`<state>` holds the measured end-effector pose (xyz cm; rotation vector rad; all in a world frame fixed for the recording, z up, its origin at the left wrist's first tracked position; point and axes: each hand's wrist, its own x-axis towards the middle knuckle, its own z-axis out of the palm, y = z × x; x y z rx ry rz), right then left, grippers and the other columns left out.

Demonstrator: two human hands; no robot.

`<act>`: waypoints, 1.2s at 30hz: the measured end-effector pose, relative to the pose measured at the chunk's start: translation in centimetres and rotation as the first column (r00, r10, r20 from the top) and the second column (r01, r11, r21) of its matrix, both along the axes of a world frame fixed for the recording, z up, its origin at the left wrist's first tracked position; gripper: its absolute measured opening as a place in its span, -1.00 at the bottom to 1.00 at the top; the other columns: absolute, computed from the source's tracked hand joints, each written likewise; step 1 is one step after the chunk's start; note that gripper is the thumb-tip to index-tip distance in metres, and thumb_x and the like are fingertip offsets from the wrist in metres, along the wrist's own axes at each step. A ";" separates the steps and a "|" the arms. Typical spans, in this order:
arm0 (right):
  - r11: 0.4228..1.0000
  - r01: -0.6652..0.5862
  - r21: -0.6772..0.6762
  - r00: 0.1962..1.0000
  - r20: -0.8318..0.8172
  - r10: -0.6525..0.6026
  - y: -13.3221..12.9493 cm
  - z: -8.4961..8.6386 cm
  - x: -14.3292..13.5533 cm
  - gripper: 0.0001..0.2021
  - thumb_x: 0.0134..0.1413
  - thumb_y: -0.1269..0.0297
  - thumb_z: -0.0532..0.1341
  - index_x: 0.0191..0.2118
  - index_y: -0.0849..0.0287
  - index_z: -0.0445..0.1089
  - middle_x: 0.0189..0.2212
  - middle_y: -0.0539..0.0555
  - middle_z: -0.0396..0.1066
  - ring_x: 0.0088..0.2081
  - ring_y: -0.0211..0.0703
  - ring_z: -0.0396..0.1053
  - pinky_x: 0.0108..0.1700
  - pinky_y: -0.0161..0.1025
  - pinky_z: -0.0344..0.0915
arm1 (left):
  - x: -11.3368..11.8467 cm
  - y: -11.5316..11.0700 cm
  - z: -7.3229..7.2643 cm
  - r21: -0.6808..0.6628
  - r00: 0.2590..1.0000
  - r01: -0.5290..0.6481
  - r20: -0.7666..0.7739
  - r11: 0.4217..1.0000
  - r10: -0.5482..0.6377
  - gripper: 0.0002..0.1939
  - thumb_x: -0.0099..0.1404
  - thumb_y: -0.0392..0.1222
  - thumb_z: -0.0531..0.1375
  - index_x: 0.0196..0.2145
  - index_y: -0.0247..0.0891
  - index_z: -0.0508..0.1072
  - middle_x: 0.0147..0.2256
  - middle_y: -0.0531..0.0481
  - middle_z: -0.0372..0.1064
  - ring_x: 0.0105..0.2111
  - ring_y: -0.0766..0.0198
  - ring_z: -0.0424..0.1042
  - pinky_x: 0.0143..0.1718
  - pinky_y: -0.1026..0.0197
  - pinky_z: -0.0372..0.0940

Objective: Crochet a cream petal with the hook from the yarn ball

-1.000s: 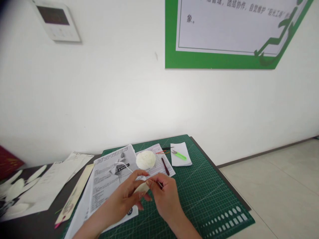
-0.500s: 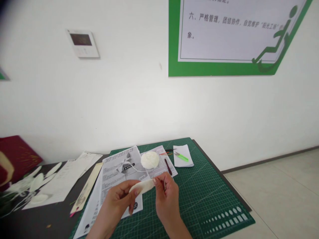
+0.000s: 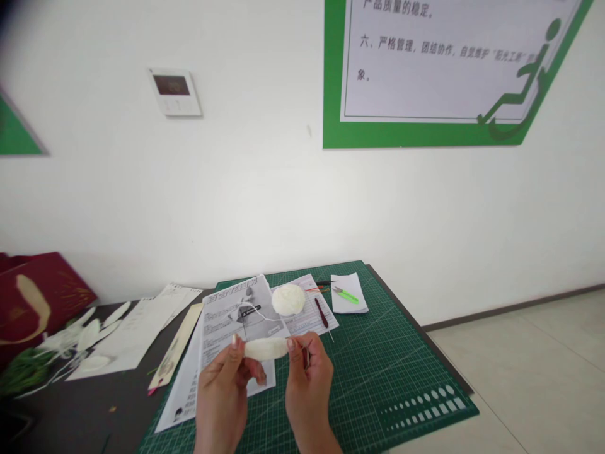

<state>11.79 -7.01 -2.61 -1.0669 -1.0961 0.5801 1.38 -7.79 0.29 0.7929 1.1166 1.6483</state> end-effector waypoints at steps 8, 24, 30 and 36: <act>0.994 -0.102 -0.049 0.993 -0.064 0.099 -0.9 0.1 -0.7 -0.69 0.20 0.10 0.10 -0.46 0.18 0.35 -0.62 -0.04 0.33 -0.60 -0.28 0.26 -0.54 -0.39 0.23 | 0.6 -0.9 -0.4 0.030 0.972 0.192 -0.141 0.981 -0.186 -0.67 0.12 0.00 0.30 -0.36 -0.39 0.57 -0.72 0.07 0.33 -0.71 0.36 0.26 -0.68 0.34 0.17; 0.961 -0.269 -0.070 0.943 -0.224 0.248 -1.3 0.2 -1.7 -0.69 0.16 0.07 0.12 -0.49 0.17 0.28 -0.67 -0.11 0.21 -0.66 -0.32 0.19 -0.62 -0.39 0.18 | -1.2 -0.2 -0.1 0.032 0.913 0.349 -0.236 0.937 -0.332 -0.54 0.18 0.13 0.20 -0.29 -0.40 0.55 -0.74 0.04 0.34 -0.78 0.35 0.28 -0.76 0.36 0.14; 0.976 -0.189 -0.105 0.964 -0.211 0.163 -1.3 0.3 -1.3 -0.67 0.13 0.06 0.15 -0.53 0.18 0.28 -0.72 -0.15 0.11 -0.67 -0.36 0.04 -0.62 -0.41 0.07 | -2.3 0.1 0.3 0.004 0.860 0.498 -0.132 0.867 -0.493 -0.23 0.23 0.36 -0.09 0.02 -0.36 0.43 -0.75 -0.01 0.35 -0.80 0.30 0.24 -0.81 0.34 0.12; 0.955 -0.265 -0.131 0.904 -0.378 0.199 -1.0 0.4 -1.3 -0.65 0.04 0.00 0.20 -0.55 0.17 0.26 -0.75 -0.17 0.06 -0.70 -0.37 -0.02 -0.69 -0.42 0.02 | -1.3 0.1 -0.2 0.064 0.889 0.445 -0.149 0.893 -0.433 -0.18 0.00 0.36 0.20 0.09 -0.23 0.39 -0.59 0.03 0.37 -0.64 0.28 0.29 -0.67 0.28 0.26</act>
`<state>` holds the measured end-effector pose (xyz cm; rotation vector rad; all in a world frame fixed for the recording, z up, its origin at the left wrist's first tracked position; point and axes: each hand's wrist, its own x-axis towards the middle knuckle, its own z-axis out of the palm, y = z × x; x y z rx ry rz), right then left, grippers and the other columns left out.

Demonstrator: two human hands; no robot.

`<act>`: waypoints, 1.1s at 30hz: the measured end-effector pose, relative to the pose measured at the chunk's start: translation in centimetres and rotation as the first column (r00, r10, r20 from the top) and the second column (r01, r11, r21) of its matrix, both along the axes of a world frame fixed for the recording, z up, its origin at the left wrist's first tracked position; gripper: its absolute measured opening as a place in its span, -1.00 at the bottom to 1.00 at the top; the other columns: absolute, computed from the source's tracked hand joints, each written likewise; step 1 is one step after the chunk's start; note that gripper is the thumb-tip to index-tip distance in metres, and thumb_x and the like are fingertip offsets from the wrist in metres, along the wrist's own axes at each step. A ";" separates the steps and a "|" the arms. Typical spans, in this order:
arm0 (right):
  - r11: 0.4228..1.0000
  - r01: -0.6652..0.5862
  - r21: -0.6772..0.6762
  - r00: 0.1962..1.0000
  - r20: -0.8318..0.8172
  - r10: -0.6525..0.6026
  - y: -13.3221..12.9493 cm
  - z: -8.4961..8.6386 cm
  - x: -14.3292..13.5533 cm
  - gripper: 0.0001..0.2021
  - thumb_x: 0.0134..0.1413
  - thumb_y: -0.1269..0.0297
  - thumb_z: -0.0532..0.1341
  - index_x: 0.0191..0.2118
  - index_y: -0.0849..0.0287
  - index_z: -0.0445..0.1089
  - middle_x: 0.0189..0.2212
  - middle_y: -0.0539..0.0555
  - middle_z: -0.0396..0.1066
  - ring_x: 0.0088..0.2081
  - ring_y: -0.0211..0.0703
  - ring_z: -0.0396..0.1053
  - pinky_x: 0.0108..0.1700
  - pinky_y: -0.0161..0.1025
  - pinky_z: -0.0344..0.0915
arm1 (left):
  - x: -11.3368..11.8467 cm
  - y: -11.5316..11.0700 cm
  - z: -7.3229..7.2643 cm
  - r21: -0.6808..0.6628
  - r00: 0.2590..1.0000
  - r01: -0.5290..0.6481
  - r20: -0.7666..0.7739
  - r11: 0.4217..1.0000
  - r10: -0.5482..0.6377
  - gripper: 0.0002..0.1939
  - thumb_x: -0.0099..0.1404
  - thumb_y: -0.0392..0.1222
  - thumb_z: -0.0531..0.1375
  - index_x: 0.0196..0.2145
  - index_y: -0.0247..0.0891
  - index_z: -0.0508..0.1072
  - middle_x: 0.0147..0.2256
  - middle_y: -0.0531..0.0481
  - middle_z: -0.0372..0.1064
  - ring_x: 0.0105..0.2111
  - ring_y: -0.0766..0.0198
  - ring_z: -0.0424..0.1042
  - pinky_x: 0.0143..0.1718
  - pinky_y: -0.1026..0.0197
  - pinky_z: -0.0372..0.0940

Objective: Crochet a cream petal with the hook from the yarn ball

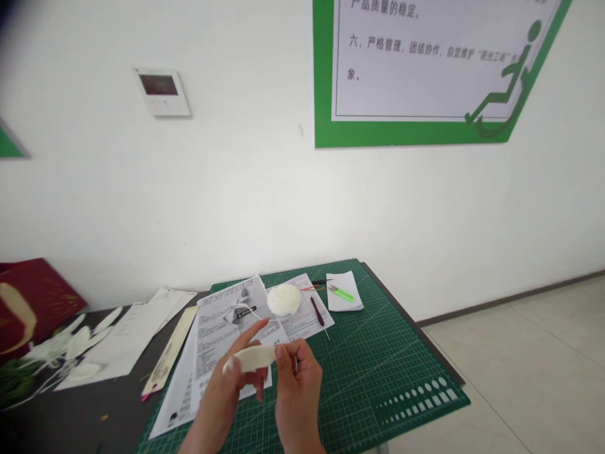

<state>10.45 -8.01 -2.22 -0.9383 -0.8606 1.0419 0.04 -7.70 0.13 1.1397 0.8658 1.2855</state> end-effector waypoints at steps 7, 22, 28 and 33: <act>0.986 -0.164 0.015 0.986 -0.002 0.164 0.0 0.7 -0.1 -0.68 0.08 0.04 0.19 -0.49 0.20 0.33 -0.65 -0.07 0.25 -0.61 -0.32 0.16 -0.56 -0.39 0.18 | 2.1 -0.5 -0.9 0.014 0.893 -0.402 -0.217 0.915 0.395 -0.64 0.04 0.04 0.33 -0.40 -0.36 0.60 -0.64 -0.01 0.43 -0.59 0.20 0.37 -0.53 0.24 0.29; 0.822 -0.261 0.505 0.101 0.862 -0.498 -3.2 0.6 2.9 -0.75 0.26 0.42 -0.04 -0.38 0.15 0.31 -0.60 0.01 0.32 -0.67 -0.25 0.27 -0.67 -0.28 -0.05 | 1.7 -0.8 2.0 0.049 0.766 -0.463 -0.479 0.885 0.428 -0.51 0.03 0.08 0.30 -0.83 -0.24 0.27 -0.83 0.10 0.13 -0.76 0.36 0.09 -0.71 0.31 -0.08; 0.766 -0.382 0.517 -0.009 0.827 -0.563 -3.8 0.3 2.4 -0.83 0.08 0.53 0.05 -0.42 0.15 0.25 -0.66 -0.04 0.28 -0.73 -0.25 0.23 -0.72 -0.25 -0.14 | 1.6 -1.1 1.9 -0.027 0.831 -0.456 -0.369 0.889 0.415 -0.53 -0.03 0.01 0.35 -0.81 -0.25 0.23 -0.82 0.14 0.07 -0.75 0.41 -0.01 -0.71 0.32 -0.17; 0.814 -0.443 0.375 0.108 0.924 -0.366 -3.3 -1.4 2.8 -0.88 -0.03 0.48 0.14 -0.47 0.11 0.26 -0.59 -0.06 0.36 -0.63 -0.25 0.31 -0.66 -0.26 -0.01 | 1.9 -1.0 0.8 -0.122 0.902 -0.400 -0.227 0.909 0.367 -0.54 -0.03 0.03 0.35 -0.77 -0.27 0.25 -0.82 0.18 0.03 -0.76 0.46 -0.06 -0.72 0.35 -0.17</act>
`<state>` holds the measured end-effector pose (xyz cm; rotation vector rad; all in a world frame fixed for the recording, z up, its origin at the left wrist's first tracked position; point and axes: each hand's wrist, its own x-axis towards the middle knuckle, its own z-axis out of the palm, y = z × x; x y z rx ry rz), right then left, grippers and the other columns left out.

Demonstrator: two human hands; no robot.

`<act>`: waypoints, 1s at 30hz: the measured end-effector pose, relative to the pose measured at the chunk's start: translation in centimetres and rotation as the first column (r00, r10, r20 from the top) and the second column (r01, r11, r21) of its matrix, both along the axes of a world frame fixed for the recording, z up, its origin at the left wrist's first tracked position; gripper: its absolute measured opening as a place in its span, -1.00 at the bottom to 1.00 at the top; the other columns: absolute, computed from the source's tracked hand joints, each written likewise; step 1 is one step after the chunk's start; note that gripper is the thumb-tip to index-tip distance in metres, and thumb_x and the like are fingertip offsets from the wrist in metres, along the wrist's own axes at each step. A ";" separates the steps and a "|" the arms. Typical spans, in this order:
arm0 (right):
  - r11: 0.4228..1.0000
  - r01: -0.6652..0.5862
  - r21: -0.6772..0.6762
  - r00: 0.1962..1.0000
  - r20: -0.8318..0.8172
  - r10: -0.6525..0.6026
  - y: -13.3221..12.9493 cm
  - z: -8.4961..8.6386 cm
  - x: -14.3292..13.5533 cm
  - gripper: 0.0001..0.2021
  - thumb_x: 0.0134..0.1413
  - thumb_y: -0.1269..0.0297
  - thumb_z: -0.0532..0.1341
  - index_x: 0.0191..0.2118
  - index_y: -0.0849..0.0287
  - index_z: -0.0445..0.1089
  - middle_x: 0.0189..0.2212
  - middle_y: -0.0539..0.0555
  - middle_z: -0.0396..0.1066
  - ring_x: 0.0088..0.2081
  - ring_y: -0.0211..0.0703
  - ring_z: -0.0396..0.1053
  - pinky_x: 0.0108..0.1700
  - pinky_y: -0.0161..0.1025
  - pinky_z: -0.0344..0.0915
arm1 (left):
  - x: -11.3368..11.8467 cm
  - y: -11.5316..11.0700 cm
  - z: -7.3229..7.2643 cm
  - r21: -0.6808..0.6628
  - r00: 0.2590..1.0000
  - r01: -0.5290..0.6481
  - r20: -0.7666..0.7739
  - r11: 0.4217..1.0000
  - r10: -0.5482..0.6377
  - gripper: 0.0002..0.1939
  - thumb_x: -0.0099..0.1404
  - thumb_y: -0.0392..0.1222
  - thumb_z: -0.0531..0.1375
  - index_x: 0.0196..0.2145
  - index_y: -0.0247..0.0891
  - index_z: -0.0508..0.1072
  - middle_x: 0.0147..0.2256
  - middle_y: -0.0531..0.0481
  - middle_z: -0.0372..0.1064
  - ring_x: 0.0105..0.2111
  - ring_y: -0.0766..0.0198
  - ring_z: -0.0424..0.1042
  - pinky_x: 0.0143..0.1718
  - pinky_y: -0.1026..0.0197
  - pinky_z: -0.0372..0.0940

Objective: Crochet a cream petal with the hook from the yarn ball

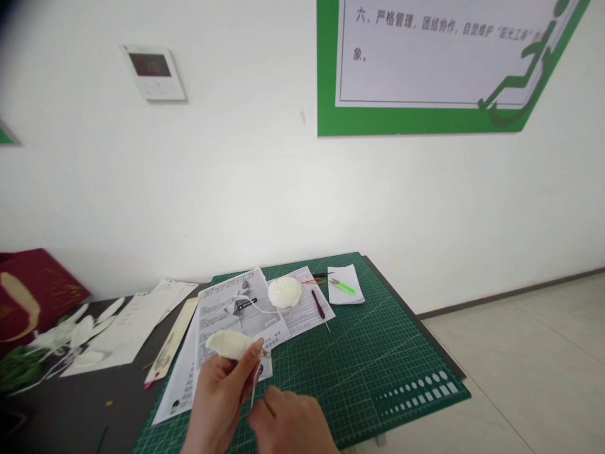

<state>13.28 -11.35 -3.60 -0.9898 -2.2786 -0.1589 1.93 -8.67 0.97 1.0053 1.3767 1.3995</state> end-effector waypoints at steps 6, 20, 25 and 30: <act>0.983 -0.094 -0.155 0.985 -0.156 0.070 0.9 -1.9 0.1 -0.87 -0.07 0.49 0.16 -0.50 0.11 0.28 -0.56 -0.07 0.41 -0.50 -0.23 0.33 -0.52 -0.35 0.17 | 0.4 -0.4 -0.3 0.062 0.995 0.020 0.094 0.998 -0.026 -0.71 -0.02 -0.02 0.37 -0.57 -0.33 0.51 -0.55 -0.02 0.46 -0.49 0.28 0.35 -0.43 0.31 0.25; 0.965 -0.196 -0.177 0.577 -0.816 -0.033 0.6 2.3 1.0 -0.82 0.15 0.42 0.18 -0.17 0.07 0.46 -0.35 0.06 0.42 -0.36 -0.22 0.43 -0.35 -0.34 0.40 | 2.1 -1.3 -1.1 0.058 0.934 -0.010 0.356 0.998 -0.011 -0.75 -0.07 -0.05 0.42 -0.59 -0.27 0.53 -0.64 0.07 0.41 -0.54 0.28 0.36 -0.47 0.30 0.28; 0.939 -0.183 -0.292 0.556 -0.818 -0.146 2.0 3.5 1.5 -0.85 0.15 0.40 0.17 -0.43 0.16 0.43 -0.47 0.00 0.37 -0.42 -0.25 0.37 -0.36 -0.36 0.32 | -0.3 -1.1 -0.1 0.059 0.870 0.183 0.455 0.981 -0.190 -0.71 0.02 -0.03 0.35 -0.34 -0.27 0.61 -0.32 -0.14 0.55 -0.28 0.05 0.47 -0.34 0.18 0.35; 0.883 -0.278 -0.379 0.659 -0.744 -0.111 2.9 5.1 3.0 -0.84 0.13 0.40 0.21 -0.46 0.16 0.44 -0.47 -0.01 0.40 -0.38 -0.23 0.36 -0.32 -0.34 0.28 | -4.2 0.1 3.4 0.093 0.947 0.278 0.140 0.956 -0.289 -0.56 0.05 0.04 0.30 -0.14 -0.24 0.58 -0.13 -0.22 0.53 -0.05 -0.09 0.42 -0.04 0.05 0.27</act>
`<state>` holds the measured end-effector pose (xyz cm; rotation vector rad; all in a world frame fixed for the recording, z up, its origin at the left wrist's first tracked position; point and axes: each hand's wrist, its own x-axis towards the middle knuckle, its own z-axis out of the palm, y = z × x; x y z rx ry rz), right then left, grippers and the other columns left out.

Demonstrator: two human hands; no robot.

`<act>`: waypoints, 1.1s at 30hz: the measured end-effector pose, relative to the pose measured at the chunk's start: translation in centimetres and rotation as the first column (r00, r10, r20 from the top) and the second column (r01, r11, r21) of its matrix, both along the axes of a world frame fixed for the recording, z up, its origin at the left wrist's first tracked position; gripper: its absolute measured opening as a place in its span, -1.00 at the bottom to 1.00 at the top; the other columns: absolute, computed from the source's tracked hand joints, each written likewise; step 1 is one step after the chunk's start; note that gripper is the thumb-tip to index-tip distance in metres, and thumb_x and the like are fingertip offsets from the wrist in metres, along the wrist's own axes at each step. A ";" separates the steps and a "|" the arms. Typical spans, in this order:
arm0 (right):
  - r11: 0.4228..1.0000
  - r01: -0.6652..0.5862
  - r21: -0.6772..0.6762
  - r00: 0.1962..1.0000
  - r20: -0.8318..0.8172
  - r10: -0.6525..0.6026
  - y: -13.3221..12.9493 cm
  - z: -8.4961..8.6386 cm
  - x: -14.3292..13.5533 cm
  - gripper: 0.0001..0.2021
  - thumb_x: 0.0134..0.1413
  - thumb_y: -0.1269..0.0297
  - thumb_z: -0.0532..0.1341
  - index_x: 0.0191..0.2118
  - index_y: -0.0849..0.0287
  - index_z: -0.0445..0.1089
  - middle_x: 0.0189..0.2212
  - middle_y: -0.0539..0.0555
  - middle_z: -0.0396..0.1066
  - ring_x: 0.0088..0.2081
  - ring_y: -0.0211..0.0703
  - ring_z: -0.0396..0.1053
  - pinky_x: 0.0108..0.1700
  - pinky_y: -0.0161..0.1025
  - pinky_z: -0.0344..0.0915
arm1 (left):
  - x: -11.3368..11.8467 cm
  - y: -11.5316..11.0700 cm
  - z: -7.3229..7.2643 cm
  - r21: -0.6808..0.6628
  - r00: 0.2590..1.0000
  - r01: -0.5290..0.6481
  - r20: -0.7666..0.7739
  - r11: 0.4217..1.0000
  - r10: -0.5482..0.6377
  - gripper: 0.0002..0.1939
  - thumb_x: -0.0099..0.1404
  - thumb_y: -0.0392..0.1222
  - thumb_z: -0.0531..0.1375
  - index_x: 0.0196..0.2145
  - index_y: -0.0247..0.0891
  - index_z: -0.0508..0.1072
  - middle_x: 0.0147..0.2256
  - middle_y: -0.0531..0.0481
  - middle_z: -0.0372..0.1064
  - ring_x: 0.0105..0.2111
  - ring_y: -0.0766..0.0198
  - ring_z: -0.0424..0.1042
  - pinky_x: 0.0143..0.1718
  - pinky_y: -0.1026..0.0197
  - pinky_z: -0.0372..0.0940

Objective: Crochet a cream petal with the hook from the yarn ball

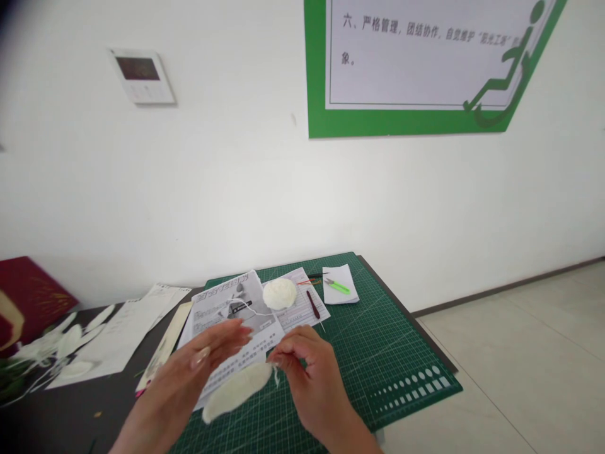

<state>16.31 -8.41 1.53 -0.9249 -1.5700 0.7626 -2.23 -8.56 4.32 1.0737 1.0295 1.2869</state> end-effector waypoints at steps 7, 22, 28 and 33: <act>0.995 -0.054 0.087 0.996 0.076 0.047 0.1 1.5 0.4 -0.86 0.12 0.36 0.25 -0.45 0.15 0.48 -0.48 0.00 0.41 -0.35 -0.20 0.34 -0.27 -0.27 0.26 | 2.4 0.3 1.8 -0.212 0.876 0.382 -0.226 0.899 -0.426 -0.74 0.10 -0.05 0.30 -0.41 -0.33 0.61 -0.59 -0.07 0.48 -0.64 0.29 0.40 -0.55 0.29 0.28; 0.972 -0.170 -0.164 0.956 -0.267 0.122 0.5 1.1 -0.2 -0.83 0.03 0.25 0.31 -0.51 0.18 0.51 -0.47 -0.01 0.28 -0.41 -0.29 0.29 -0.39 -0.37 0.22 | 4.5 -1.8 -1.1 -0.248 0.988 0.144 0.097 0.958 -0.123 -0.65 -0.04 -0.01 0.42 -0.42 -0.36 0.50 -0.64 -0.02 0.48 -0.72 0.35 0.40 -0.67 0.40 0.21; 0.758 -0.605 -0.242 0.750 -0.495 0.440 0.0 -1.0 -1.2 -0.34 0.05 -0.22 0.13 0.16 0.10 0.21 -0.40 0.01 0.32 -0.51 -0.35 0.25 -0.47 -0.37 0.24 | 5.1 -2.1 -1.0 -0.240 0.960 0.030 0.279 0.970 0.039 -0.69 -0.12 -0.10 0.47 -0.46 -0.32 0.53 -0.68 0.02 0.45 -0.75 0.35 0.38 -0.71 0.43 0.17; 0.805 -0.530 -0.267 0.811 -0.436 0.389 -0.8 -3.1 -1.3 -0.43 0.06 -0.23 0.11 -0.05 0.18 0.35 -0.57 -0.09 0.18 -0.60 -0.40 0.04 -0.59 -0.46 0.03 | 4.9 -2.4 -0.6 -0.206 0.945 0.005 0.322 0.978 0.063 -0.70 -0.12 -0.12 0.47 -0.45 -0.32 0.54 -0.65 -0.01 0.48 -0.73 0.35 0.38 -0.66 0.39 0.24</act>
